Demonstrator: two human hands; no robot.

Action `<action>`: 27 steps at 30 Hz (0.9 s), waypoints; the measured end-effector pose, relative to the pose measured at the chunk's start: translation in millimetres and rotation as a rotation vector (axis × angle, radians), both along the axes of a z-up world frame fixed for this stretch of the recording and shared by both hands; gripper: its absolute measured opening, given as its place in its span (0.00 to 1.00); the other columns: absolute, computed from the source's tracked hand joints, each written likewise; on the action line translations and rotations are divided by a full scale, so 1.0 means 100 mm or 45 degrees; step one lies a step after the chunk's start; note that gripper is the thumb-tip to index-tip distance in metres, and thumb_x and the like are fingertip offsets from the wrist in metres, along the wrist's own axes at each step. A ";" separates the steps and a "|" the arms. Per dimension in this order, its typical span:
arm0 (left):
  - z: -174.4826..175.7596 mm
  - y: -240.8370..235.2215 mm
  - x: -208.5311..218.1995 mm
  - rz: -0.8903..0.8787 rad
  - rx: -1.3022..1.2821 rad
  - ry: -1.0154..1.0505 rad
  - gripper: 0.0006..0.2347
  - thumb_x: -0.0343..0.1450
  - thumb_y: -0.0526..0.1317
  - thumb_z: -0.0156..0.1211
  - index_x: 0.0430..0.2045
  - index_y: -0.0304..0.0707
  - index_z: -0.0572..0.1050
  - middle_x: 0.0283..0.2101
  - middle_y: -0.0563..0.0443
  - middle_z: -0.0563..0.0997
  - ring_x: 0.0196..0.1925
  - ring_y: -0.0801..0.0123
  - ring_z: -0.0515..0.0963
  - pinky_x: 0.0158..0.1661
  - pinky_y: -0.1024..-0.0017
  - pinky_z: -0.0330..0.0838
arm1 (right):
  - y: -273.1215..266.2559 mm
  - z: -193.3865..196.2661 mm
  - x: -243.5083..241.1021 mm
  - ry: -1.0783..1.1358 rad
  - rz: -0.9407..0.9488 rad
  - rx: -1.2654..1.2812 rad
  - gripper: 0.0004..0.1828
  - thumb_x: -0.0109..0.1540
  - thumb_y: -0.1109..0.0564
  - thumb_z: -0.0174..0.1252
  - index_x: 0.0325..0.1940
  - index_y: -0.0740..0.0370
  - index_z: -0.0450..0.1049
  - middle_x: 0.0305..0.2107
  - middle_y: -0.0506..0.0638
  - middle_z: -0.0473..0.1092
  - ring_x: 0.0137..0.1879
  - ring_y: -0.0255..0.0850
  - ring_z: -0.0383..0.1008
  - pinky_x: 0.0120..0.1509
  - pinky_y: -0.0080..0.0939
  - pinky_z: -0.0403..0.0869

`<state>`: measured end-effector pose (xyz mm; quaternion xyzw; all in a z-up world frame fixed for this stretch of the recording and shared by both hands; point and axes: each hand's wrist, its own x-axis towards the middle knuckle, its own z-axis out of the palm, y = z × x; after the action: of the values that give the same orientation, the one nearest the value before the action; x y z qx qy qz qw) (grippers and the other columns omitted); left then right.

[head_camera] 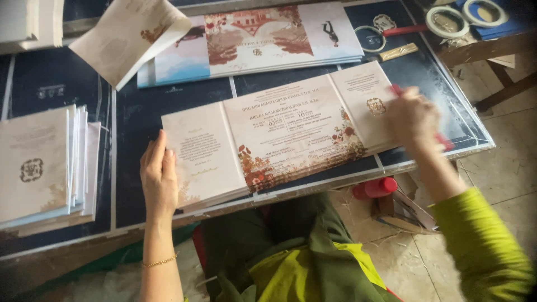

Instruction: Assembling wedding invitations by applying adhesive to cardstock bases and precisely aligning printed sheets.

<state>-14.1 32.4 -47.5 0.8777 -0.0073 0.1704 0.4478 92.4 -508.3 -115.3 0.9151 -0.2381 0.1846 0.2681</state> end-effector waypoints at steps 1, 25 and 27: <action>-0.04 0.00 0.02 0.008 0.004 -0.054 0.18 0.78 0.38 0.45 0.65 0.36 0.66 0.62 0.30 0.69 0.68 0.37 0.60 0.66 0.47 0.51 | 0.05 -0.40 0.28 -0.111 -0.254 -0.585 0.18 0.65 0.52 0.44 0.39 0.68 0.74 0.33 0.73 0.71 0.34 0.69 0.74 0.42 0.64 0.73; -0.46 0.10 0.19 0.062 0.064 -0.214 0.19 0.75 0.34 0.50 0.63 0.37 0.69 0.58 0.31 0.73 0.62 0.38 0.67 0.63 0.51 0.55 | 1.24 0.39 0.82 0.205 0.580 -0.111 0.17 0.49 0.44 0.59 0.38 0.50 0.71 0.24 0.43 0.73 0.31 0.44 0.81 0.31 0.48 0.75; -0.41 0.07 0.20 0.085 0.059 -0.228 0.19 0.75 0.33 0.50 0.62 0.37 0.70 0.59 0.33 0.73 0.62 0.40 0.68 0.62 0.53 0.56 | 2.48 0.22 0.92 0.069 0.778 -0.073 0.16 0.49 0.44 0.58 0.36 0.50 0.70 0.21 0.44 0.71 0.28 0.45 0.79 0.28 0.55 0.73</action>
<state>6.3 39.5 -88.3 0.8688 -0.0218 0.2628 0.4192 184.6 -260.4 -93.0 0.9410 0.0607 0.2387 0.2321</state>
